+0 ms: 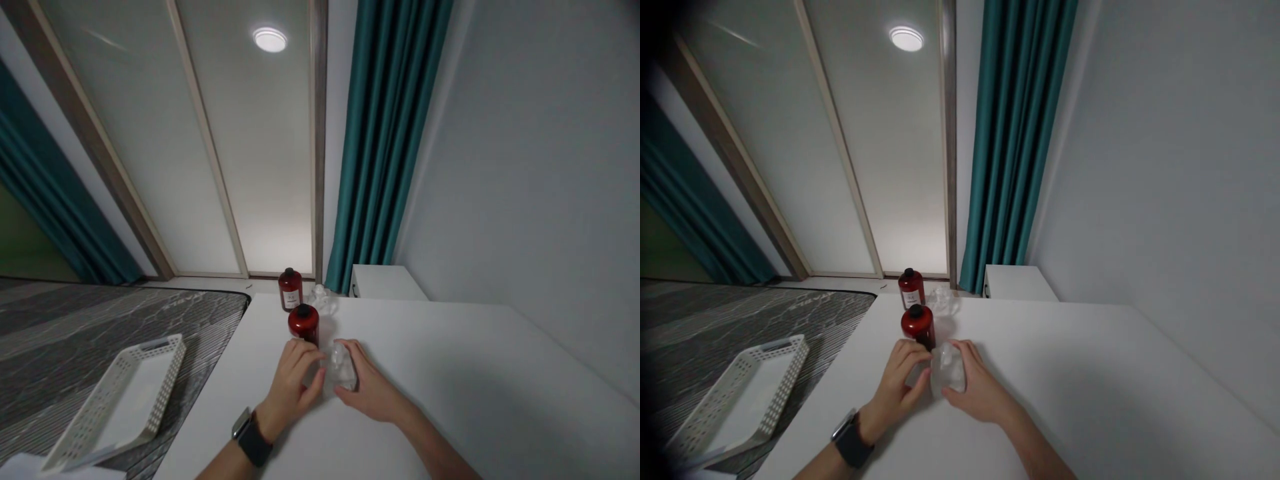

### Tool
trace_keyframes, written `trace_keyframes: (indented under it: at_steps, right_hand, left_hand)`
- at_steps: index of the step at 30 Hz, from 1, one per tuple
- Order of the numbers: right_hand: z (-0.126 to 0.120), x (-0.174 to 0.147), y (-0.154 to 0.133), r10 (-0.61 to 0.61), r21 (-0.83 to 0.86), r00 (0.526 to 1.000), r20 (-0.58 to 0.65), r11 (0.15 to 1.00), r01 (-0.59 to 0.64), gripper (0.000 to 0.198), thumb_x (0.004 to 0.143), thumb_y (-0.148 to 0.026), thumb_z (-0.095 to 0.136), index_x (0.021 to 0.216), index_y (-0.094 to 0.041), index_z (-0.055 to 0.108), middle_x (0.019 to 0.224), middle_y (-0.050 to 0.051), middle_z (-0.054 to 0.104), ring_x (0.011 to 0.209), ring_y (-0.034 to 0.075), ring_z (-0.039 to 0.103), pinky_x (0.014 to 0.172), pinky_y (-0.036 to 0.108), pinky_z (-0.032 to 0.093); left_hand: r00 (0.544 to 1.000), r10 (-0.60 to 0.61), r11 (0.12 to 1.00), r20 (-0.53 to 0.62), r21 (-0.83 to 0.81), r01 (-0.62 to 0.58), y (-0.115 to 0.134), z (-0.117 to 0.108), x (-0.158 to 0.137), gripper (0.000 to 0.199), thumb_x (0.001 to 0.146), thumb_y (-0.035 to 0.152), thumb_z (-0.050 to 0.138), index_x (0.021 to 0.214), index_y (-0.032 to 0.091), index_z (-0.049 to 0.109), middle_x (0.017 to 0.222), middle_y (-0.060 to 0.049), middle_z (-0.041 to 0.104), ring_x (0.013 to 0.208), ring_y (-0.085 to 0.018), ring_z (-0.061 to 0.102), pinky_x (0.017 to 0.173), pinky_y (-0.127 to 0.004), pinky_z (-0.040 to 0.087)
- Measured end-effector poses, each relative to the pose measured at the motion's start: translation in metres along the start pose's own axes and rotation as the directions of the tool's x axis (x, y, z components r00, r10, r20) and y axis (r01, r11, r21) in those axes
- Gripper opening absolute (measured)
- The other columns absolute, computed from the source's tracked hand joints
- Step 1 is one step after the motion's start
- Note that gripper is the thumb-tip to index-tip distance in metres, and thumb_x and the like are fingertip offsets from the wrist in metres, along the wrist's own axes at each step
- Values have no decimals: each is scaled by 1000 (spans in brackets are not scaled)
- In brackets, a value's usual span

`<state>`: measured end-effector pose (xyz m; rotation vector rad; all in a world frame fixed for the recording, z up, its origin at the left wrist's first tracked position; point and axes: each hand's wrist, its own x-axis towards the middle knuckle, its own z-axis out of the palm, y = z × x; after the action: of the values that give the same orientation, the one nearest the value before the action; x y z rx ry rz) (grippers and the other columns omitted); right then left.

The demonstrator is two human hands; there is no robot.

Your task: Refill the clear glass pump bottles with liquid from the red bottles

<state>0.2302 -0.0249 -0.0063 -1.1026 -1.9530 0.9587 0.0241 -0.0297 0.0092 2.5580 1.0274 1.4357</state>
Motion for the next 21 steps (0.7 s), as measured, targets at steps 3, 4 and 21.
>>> trace_keyframes:
  at_steps: [3, 4, 21]
  right_hand:
    - [1, 3, -1, 2, -19, 1000, -4, 1000, -2, 75, 65, -14, 75, 133, -21, 45, 126, 9, 52, 123, 28, 51, 110, 44, 40]
    - [1, 4, -2, -8, -24, 1000, -4, 1000, 8, 72, 64, -14, 76, 130, -21, 48, 123, 9, 53, 120, 27, 52, 108, 44, 42]
    - [1, -2, 6, 101, 11, 995, 23, 995, -101, 99, 61, -22, 83, 149, -24, 37, 149, 13, 49, 136, 32, 46, 114, 50, 35]
  left_hand:
    - [998, -54, 996, -9, -67, 54, 4, 9, -3, 15, 90, 11, 52, 101, 20, 56, 91, -6, 63, 89, -22, 57, 79, -36, 48]
    - [997, -83, 994, 2, -77, 83, 5, 12, -4, 16, 90, 13, 53, 104, 20, 56, 93, -7, 63, 90, -22, 57, 80, -36, 49]
    - [918, -324, 919, 230, -153, 363, 8, 22, -5, 26, 96, 26, 52, 120, 24, 62, 116, -11, 57, 111, -28, 53, 98, -47, 47]
